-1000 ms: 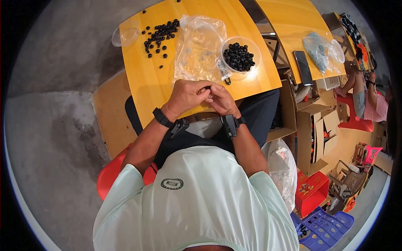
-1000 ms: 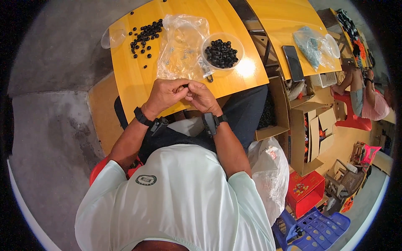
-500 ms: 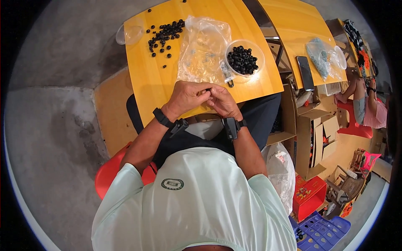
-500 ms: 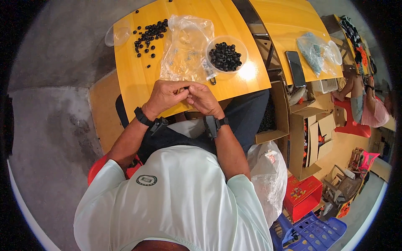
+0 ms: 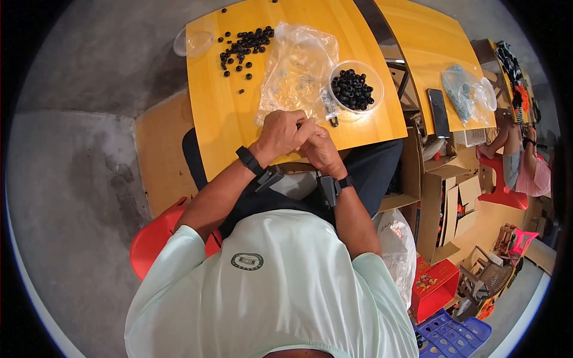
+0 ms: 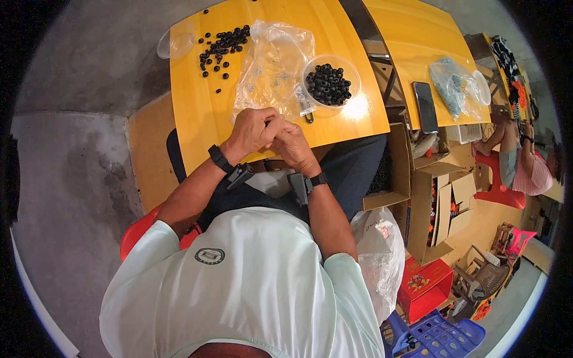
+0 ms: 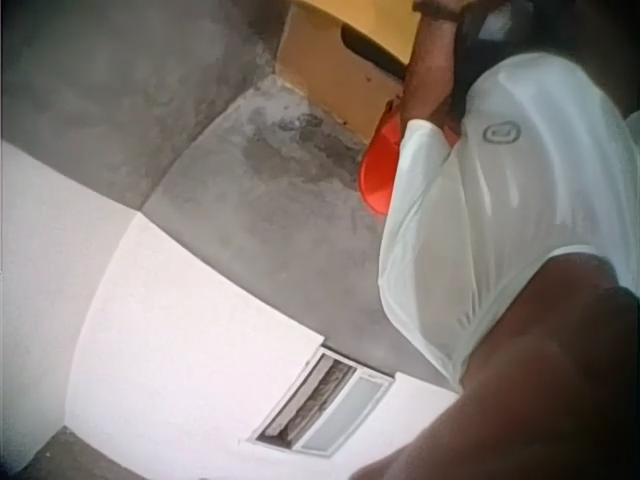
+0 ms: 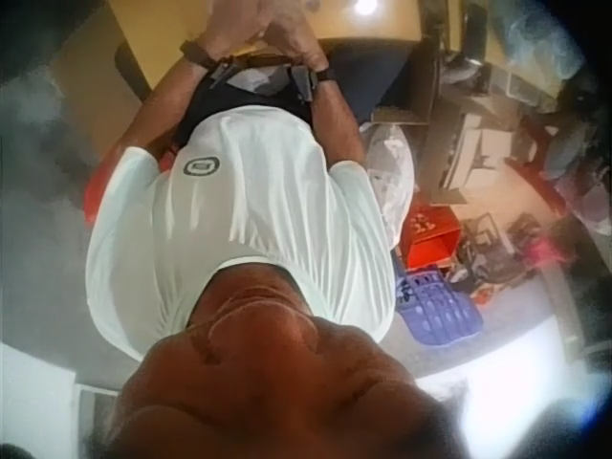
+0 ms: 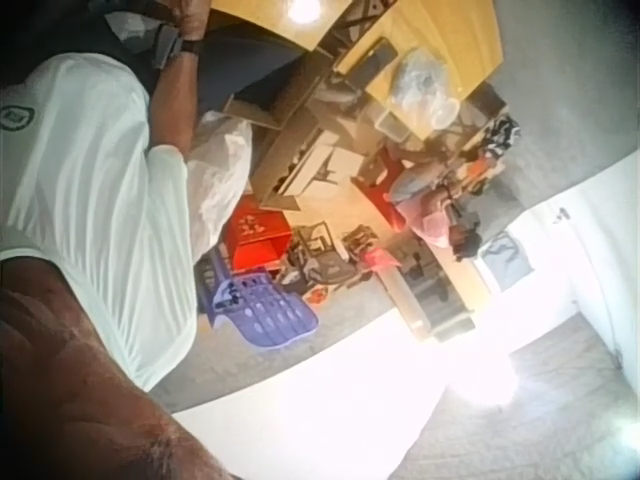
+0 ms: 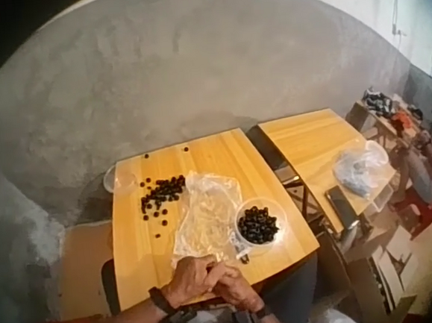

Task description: The person sorts small parts by hand, taking them from a pile and placing them into a plastic bag and a plastic bowl.

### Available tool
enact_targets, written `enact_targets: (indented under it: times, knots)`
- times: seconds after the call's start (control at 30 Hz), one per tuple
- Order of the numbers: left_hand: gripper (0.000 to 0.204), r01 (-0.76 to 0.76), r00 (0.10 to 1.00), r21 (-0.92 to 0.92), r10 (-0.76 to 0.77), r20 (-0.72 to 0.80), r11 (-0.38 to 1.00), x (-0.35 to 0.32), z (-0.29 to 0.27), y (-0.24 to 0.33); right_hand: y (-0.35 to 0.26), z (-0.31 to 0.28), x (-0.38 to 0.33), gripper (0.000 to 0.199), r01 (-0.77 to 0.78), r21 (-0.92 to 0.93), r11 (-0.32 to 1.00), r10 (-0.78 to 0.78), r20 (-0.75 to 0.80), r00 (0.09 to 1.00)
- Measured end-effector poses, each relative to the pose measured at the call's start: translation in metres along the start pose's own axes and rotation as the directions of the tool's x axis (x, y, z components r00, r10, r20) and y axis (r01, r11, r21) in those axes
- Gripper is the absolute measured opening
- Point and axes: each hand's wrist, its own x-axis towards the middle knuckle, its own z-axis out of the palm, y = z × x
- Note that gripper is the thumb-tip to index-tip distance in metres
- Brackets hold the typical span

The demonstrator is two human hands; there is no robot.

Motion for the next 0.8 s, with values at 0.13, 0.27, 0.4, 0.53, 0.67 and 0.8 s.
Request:
enact_targets:
  times: [0.13, 0.27, 0.4, 0.53, 0.67, 0.8]
  knots:
    - [0.03, -0.06, 0.997, -0.105, 0.054, -0.056, 0.993, -0.006, 0.0, -0.005, 0.001, 0.009, -0.004, 0.016, 0.049, -0.085, 0.995, -0.049, 0.004, 0.999]
    - [0.028, -0.033, 0.998, -0.174, 0.023, -0.06, 0.984, -0.015, 0.002, -0.011, 0.002, 0.011, -0.007, 0.016, -0.004, -0.15, 0.989, 0.003, -0.011, 1.0]
    - [0.027, 0.002, 1.0, -0.223, -0.006, -0.016, 0.975, -0.016, -0.004, -0.007, 0.004, 0.003, -0.006, 0.016, 0.011, -0.169, 0.986, -0.005, 0.038, 0.999]
    - [0.03, -0.018, 0.999, -0.129, 0.022, 0.028, 0.991, -0.015, -0.015, -0.001, 0.001, 0.009, -0.004, 0.016, 0.001, -0.231, 0.973, -0.011, -0.042, 0.999]
    - [0.032, 0.06, 0.996, -0.129, -0.052, 0.066, 0.99, -0.017, -0.025, 0.004, -0.003, 0.023, -0.002, 0.015, 0.034, -0.345, 0.938, -0.048, -0.034, 0.998]
    - [0.028, 0.031, 0.999, -0.18, -0.032, -0.002, 0.983, -0.021, -0.026, 0.007, -0.002, 0.024, -0.002, 0.013, 0.076, -0.361, 0.929, -0.077, 0.011, 0.997]
